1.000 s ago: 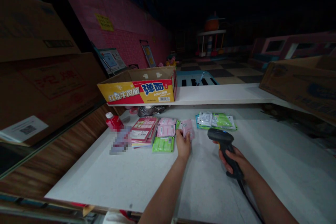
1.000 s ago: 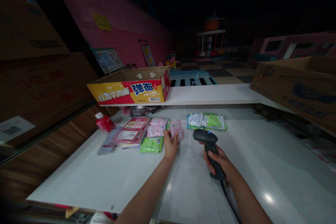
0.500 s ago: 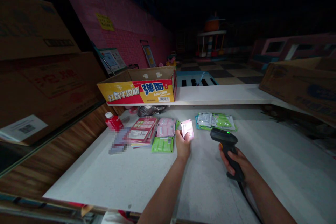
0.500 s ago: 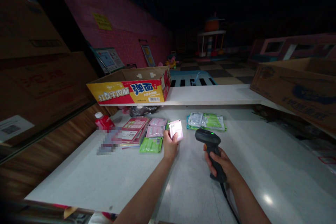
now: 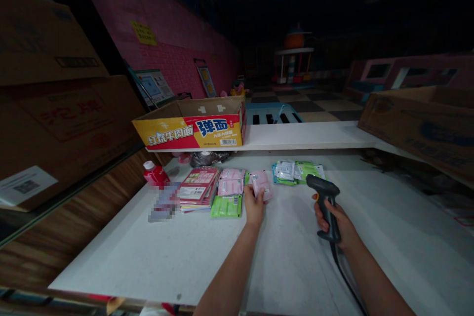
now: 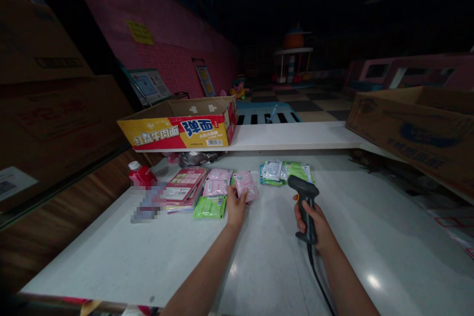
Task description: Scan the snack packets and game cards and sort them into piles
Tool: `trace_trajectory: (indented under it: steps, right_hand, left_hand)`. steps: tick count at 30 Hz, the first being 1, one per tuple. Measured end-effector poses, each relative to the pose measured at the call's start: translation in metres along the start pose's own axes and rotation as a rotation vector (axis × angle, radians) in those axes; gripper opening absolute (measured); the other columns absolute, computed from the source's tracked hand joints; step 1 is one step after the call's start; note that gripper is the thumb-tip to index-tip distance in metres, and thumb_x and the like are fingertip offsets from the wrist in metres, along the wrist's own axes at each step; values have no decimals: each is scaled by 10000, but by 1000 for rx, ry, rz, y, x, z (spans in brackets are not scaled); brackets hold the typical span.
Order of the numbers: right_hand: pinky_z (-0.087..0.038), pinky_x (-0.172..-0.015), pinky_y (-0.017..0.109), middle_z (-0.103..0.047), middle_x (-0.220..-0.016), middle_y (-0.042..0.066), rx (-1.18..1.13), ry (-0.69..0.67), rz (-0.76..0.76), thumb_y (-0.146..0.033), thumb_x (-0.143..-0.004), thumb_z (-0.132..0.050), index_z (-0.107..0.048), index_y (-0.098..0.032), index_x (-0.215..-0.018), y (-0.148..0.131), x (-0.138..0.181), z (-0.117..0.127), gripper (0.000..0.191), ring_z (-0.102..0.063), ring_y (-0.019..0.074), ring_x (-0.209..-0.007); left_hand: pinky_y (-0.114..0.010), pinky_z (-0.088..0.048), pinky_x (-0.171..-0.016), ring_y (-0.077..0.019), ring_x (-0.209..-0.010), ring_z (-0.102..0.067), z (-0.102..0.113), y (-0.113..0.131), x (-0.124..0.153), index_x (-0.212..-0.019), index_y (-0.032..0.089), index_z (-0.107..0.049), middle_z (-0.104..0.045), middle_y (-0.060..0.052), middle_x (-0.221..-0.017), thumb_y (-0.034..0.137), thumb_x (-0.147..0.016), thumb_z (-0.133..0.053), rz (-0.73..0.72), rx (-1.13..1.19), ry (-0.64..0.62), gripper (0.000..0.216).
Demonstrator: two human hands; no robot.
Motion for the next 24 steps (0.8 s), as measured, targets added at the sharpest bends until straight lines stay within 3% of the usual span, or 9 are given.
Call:
trace_trajectory:
  steps: [7, 11, 14, 19, 24]
  right_hand:
    - [-351, -335, 155, -556, -581, -45, -155, 176, 37, -438, -681, -834, -678, -184, -938, -2, -8, 10, 394, -421, 55, -393]
    - [-363, -349, 140, -548, -580, -54, -237, 211, 80, -434, -674, -839, -678, -189, -921, -4, -11, 15, 383, -407, 43, -408]
    - [-370, -357, 137, -552, -585, -58, -267, 235, 97, -432, -663, -847, -671, -190, -910, -5, -12, 17, 388, -409, 39, -413]
    - [-364, -355, 137, -548, -582, -61, -279, 252, 117, -432, -665, -844, -663, -186, -922, -5, -14, 16, 399, -419, 41, -412]
    - [-369, -355, 142, -548, -580, -61, -294, 259, 139, -421, -689, -826, -665, -188, -924, -6, -16, 17, 368, -417, 45, -413]
  left_hand:
    - [-251, -558, -558, -163, -778, -632, -8, 14, 3, -956, 199, -499, -619, -33, -916, 539, -673, -770, 56, 337, -136, 518]
    - [-302, -592, -658, -165, -812, -661, -32, 29, 4, -967, 173, -557, -663, -52, -955, 487, -635, -818, 168, 493, -204, 527]
    - [-308, -597, -677, -133, -701, -655, -57, 38, -1, -856, 139, -576, -666, -33, -804, 399, -581, -864, 310, 546, -210, 476]
    - [-265, -562, -523, -115, -509, -617, -97, 41, -19, -730, 149, -526, -618, 12, -609, 248, -639, -819, 484, 344, -122, 322]
    - [-256, -567, -543, -113, -512, -633, -137, 38, -40, -710, 154, -533, -597, 34, -579, 151, -714, -730, 413, 100, -90, 196]
Point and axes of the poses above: each hand's wrist, its own x-axis away from the middle knuckle, its own z-axis out of the back of the hand, y = z × x, the point moved 1 cm from there along -x, towards the middle knuckle
